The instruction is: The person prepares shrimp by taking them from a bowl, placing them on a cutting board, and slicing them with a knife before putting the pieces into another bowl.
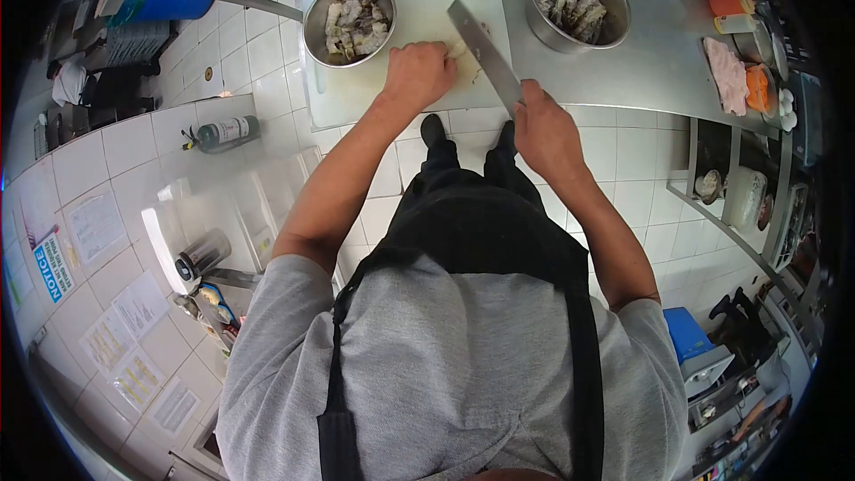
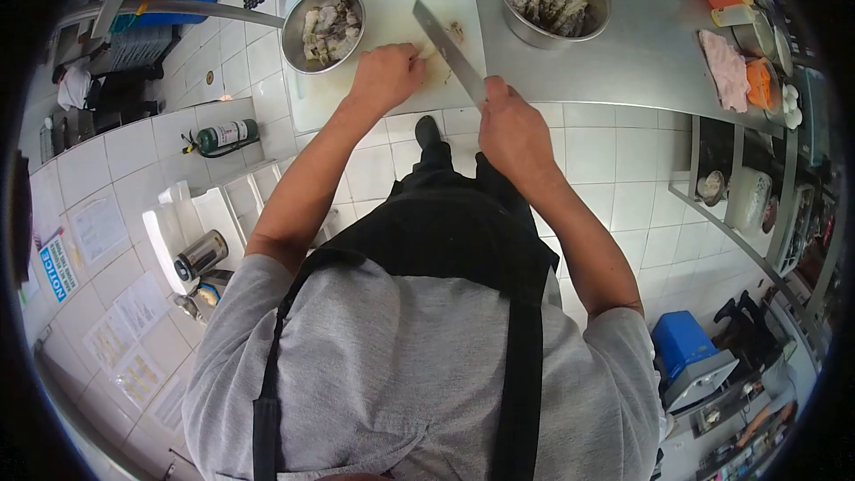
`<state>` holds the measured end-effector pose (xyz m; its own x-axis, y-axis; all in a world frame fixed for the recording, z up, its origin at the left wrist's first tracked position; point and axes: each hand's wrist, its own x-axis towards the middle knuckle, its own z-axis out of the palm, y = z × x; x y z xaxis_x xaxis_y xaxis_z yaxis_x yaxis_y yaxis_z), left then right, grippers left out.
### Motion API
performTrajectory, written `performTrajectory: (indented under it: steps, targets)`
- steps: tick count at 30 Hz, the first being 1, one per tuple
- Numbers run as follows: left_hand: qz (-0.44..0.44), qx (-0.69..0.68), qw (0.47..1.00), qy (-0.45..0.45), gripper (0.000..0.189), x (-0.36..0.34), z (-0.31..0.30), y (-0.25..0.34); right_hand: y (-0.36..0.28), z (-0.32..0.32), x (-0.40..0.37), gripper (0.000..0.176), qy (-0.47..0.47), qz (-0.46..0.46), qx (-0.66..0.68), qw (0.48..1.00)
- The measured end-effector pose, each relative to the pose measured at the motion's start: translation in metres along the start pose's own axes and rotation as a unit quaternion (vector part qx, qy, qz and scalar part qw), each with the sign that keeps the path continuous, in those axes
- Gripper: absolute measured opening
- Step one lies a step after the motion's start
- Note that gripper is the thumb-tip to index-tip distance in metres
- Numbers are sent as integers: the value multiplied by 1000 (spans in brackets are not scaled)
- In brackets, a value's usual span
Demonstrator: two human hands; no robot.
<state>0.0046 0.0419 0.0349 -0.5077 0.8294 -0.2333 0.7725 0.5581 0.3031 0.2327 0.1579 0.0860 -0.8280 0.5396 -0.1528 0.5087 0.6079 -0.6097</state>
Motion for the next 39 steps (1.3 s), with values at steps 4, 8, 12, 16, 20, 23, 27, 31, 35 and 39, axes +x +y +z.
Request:
performTrajectory:
  steps: [4, 8, 12, 16, 20, 23, 27, 31, 35, 39]
  targets:
    - [6, 37, 997, -61, 20, 3, -9, 4, -3, 14, 4, 22, -40, -31, -97, 994]
    - [63, -43, 989, 124, 23, -2, 9, 1, -8, 6, 7, 26, -59, -45, -166, 983]
    - [51, -112, 983, 139, 26, -2, 20, 0, -13, 0, 3, 24, -74, -44, -190, 978]
    - [53, -99, 983, 147, 27, -3, 21, 2, -13, 17, 33, 22, -45, -55, -185, 980]
    - [40, -99, 984, 143, 27, -4, 24, 0, -17, 9, 37, 21, -41, -69, -176, 981]
    - [24, -124, 979, 161, 26, 0, 31, -3, -22, -9, 18, 21, -54, -73, -178, 980]
    - [43, -137, 977, 155, 23, -3, 29, -4, -22, -1, 11, 21, -91, -43, -195, 976]
    - [53, -134, 974, 173, 23, -5, 26, -3, -23, 13, 40, 22, -68, -58, -171, 981]
    - [1, -134, 979, 153, 23, -7, 23, -1, -27, -2, 33, 23, -60, -71, -151, 984]
    - [12, -147, 976, 158, 24, -4, 30, -9, -33, -14, 18, 23, -91, -46, -176, 979]
